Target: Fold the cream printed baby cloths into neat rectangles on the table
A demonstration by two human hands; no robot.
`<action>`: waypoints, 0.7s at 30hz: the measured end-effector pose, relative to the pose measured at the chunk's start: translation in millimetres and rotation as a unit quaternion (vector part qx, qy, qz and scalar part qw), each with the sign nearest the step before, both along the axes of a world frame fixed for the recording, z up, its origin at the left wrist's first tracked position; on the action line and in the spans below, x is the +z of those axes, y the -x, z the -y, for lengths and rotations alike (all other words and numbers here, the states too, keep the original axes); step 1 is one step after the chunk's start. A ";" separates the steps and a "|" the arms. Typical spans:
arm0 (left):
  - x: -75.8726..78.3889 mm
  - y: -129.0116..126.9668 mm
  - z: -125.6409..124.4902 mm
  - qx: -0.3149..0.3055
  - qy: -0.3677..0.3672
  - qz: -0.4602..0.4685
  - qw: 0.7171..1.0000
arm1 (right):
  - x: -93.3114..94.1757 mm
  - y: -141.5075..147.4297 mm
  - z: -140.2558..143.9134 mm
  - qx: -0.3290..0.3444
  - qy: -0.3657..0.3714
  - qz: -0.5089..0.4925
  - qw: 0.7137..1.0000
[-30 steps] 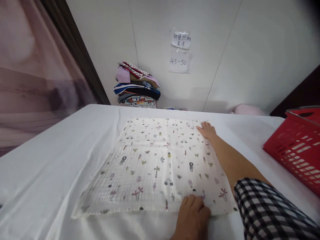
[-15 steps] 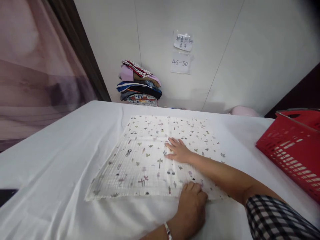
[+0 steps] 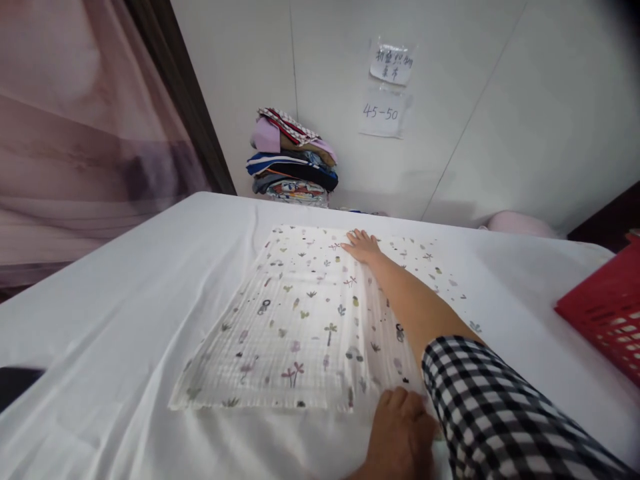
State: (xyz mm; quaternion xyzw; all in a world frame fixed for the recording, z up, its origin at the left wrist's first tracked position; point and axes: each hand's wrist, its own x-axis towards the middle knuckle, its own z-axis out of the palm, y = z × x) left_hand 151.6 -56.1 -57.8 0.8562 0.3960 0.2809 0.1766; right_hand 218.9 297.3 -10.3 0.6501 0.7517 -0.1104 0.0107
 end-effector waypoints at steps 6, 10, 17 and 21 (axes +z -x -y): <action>2.6 5.9 0.1 -0.029 0.009 0.020 0.999 | 7.4 -4.2 17.8 0.019 0.019 -0.042 0.999; 11.1 9.3 -0.3 -0.055 0.049 0.009 0.997 | 6.2 -37.3 67.4 -0.015 0.006 -0.020 1.000; 20.6 13.1 -0.8 -0.054 0.090 0.003 0.994 | -5.7 -99.2 90.1 -0.054 0.012 0.026 0.998; 14.1 13.6 -1.1 -0.057 0.078 0.008 0.995 | -8.3 -102.1 54.8 -0.083 0.000 0.025 0.996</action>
